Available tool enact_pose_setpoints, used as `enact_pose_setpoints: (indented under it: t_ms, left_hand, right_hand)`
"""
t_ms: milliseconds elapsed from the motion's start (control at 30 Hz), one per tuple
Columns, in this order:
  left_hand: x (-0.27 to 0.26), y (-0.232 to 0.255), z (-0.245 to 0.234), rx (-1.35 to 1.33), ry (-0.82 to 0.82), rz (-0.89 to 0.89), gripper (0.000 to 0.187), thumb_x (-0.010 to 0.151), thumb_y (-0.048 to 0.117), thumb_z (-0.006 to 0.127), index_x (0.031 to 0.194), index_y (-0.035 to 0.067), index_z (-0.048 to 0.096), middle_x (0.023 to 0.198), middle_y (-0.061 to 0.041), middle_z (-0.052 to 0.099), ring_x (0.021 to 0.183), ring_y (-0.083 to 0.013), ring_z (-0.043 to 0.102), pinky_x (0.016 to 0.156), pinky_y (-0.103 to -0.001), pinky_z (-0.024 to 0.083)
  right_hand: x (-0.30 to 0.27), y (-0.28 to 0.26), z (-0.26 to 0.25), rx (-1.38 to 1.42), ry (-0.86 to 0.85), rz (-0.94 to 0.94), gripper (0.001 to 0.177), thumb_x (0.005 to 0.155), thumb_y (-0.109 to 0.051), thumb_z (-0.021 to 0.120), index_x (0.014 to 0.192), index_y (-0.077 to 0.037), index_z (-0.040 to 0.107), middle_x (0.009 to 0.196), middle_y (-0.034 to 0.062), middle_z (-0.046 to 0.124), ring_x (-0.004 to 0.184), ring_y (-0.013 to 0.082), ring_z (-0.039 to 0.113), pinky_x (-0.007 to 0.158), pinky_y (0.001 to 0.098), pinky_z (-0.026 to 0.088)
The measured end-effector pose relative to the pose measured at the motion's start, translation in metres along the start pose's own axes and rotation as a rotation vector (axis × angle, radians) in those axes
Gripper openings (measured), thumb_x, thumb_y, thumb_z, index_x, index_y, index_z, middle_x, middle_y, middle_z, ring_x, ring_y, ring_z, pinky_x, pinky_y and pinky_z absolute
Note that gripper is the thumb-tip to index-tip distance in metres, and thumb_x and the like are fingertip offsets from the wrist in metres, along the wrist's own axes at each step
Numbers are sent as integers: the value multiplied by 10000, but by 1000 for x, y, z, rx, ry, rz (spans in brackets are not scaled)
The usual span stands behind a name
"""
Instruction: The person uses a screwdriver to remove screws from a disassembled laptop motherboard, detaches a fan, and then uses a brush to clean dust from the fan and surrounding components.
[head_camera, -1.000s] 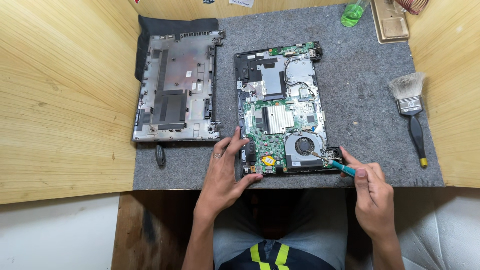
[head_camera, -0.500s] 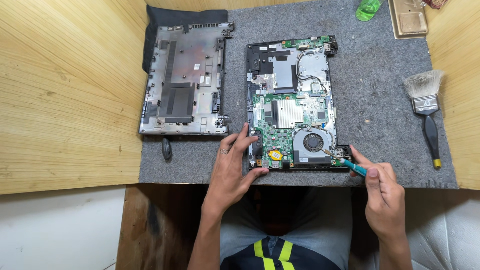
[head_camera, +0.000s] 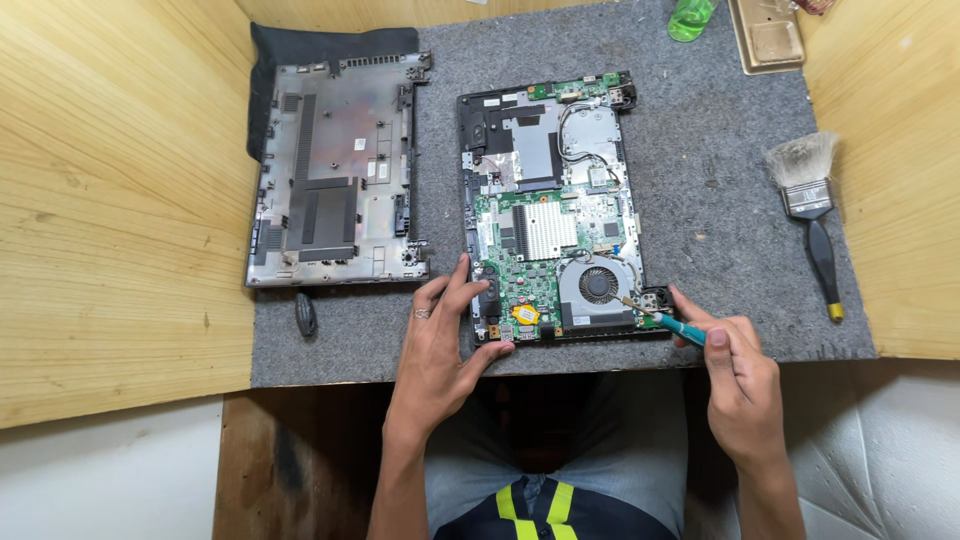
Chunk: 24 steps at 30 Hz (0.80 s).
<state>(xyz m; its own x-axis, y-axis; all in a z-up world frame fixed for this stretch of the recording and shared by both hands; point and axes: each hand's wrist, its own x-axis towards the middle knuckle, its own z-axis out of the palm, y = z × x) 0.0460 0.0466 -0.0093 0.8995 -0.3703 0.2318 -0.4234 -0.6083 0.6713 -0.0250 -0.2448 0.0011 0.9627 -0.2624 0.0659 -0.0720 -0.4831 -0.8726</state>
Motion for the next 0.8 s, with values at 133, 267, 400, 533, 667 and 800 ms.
enact_pose_setpoints:
  t_ms: [133, 267, 400, 533, 667, 800]
  left_hand:
    - [0, -1, 1, 15, 5, 23, 697, 863, 359, 775, 1428, 153, 424, 1614, -89, 357, 1320, -311, 440, 1000, -475, 527]
    - [0, 0, 1, 12, -11, -21, 677, 851, 364, 774, 1406, 169, 439, 1615, -85, 359, 1347, -304, 423, 975, -481, 536]
    - [0, -2, 3, 31, -10, -20, 693, 834, 375, 784, 1400, 176, 437, 1622, -71, 343, 1347, -294, 419, 936, -469, 570]
    - [0, -1, 3, 48, -9, -33, 694, 827, 370, 798, 1392, 170, 448, 1629, -57, 332, 1335, -289, 433, 894, -467, 580]
    - [0, 0, 2, 70, 1, -3, 703, 838, 378, 787, 1407, 152, 441, 1621, -78, 356, 1325, -302, 435, 953, -470, 538]
    - [1, 4, 2, 35, 22, 23, 726, 846, 356, 793, 1426, 164, 400, 1630, -106, 346, 1347, -346, 414, 979, -482, 530]
  right_hand:
    - [0, -3, -1, 17, 4, 12, 491, 1084, -295, 329, 1319, -24, 663, 1273, 68, 695, 960, 114, 537, 931, 230, 422]
    - [1, -5, -2, 91, 19, 21, 467, 1082, -296, 325, 1193, 3, 666, 1311, 99, 699, 1092, 162, 636, 1006, 269, 461]
    - [1, -6, -2, 109, 23, 51, 499, 1070, -331, 326, 1260, -18, 664, 1311, 88, 700, 987, 154, 661, 1000, 263, 462]
    - [-3, 21, 0, 74, 75, 85, 489, 1092, -370, 338, 1113, -26, 685, 1001, 59, 718, 988, 150, 657, 919, 268, 460]
    - [-1, 6, 1, 91, 78, 88, 403, 1057, -385, 363, 1103, -32, 551, 1228, 90, 741, 1037, 160, 705, 888, 273, 497]
    - [1, 0, 5, 244, 231, -33, 229, 1055, -227, 493, 1139, -16, 460, 1175, 202, 715, 1162, 273, 704, 1010, 297, 531]
